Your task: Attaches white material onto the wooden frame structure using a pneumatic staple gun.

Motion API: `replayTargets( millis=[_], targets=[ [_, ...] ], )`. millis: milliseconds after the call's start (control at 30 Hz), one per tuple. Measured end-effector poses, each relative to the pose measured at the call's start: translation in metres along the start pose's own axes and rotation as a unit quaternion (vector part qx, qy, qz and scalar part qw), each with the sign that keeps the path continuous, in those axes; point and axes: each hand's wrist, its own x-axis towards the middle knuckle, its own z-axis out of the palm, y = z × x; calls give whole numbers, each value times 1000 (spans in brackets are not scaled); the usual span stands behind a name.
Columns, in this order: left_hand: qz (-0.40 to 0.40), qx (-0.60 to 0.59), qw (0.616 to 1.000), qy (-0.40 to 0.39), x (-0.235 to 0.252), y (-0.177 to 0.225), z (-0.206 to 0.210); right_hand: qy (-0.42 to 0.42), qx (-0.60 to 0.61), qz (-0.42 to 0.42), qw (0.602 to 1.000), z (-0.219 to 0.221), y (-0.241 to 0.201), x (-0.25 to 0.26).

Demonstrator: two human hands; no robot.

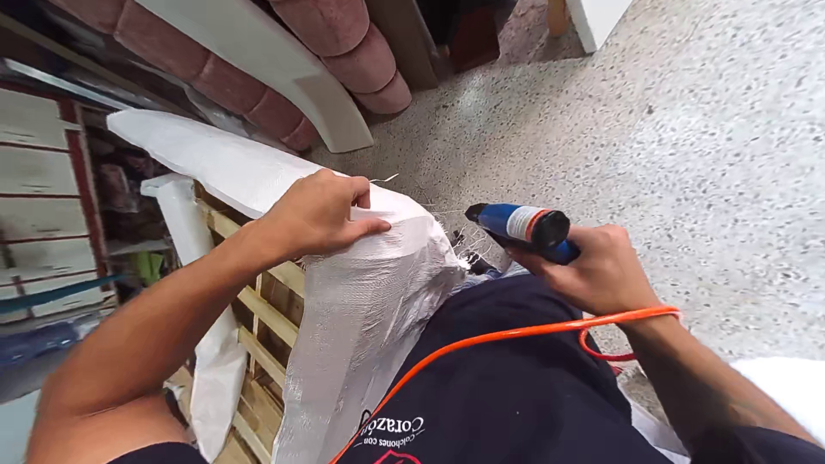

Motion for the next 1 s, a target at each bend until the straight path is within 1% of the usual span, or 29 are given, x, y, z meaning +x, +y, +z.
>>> replayTargets(
  millis=[33,67,167,233,267,333,400,467,500,533,567,600,667,700,733,800,833,900,933,967,1000],
  targets=[
    [13,-22,1000,-12,2,-3,-2,-12,7,0,1000,-4,1,6],
    [27,-41,999,-4,2,-6,0,-29,18,1,999,-7,2,12],
    [42,-55,995,77,1,-12,9,-97,69,6,993,-12,0,44],
    [19,-72,991,115,-3,-10,16,-168,141,28,975,-10,-11,67],
    [6,-77,989,130,-3,-10,17,-203,195,41,959,-9,-17,81],
    [-16,-83,986,143,-7,-8,21,-266,318,71,907,-10,-32,102],
    [-32,-74,985,153,-7,-7,21,-299,409,103,856,-12,-43,112],
    [-66,-84,980,169,-5,-9,19,-320,439,125,830,-17,-46,114],
    [-86,-99,976,175,-6,-10,19,-327,436,132,828,-18,-45,111],
    [-94,-108,972,186,-5,-11,19,-325,421,135,836,-19,-43,107],
    [-96,-109,970,197,-5,-11,19,-316,393,135,853,-19,-40,103],
    [-98,-103,969,204,-5,-11,20,-300,347,126,880,-18,-37,96],
    [-108,-64,971,204,-4,-8,20,-252,210,80,941,-14,-28,85],
    [-113,-37,973,200,-3,-5,19,-231,134,53,962,-11,-22,82],
    [-118,-3,974,192,-2,0,16,-218,70,30,973,-8,-18,80],
    [-115,76,975,176,-9,13,10,-218,-15,-11,976,1,-10,77],
    [-94,120,973,173,-18,20,2,-226,-37,-24,973,6,-6,76],
    [-18,203,959,196,-50,25,-30,-238,-50,-29,970,17,4,84],
    [30,208,953,217,-75,19,-38,-251,-42,-6,967,23,12,81],
    [45,192,955,222,-110,26,-41,-263,-33,27,964,29,21,74],
    [35,169,959,226,-151,42,-44,-266,-18,68,961,35,29,69]
  ],
)
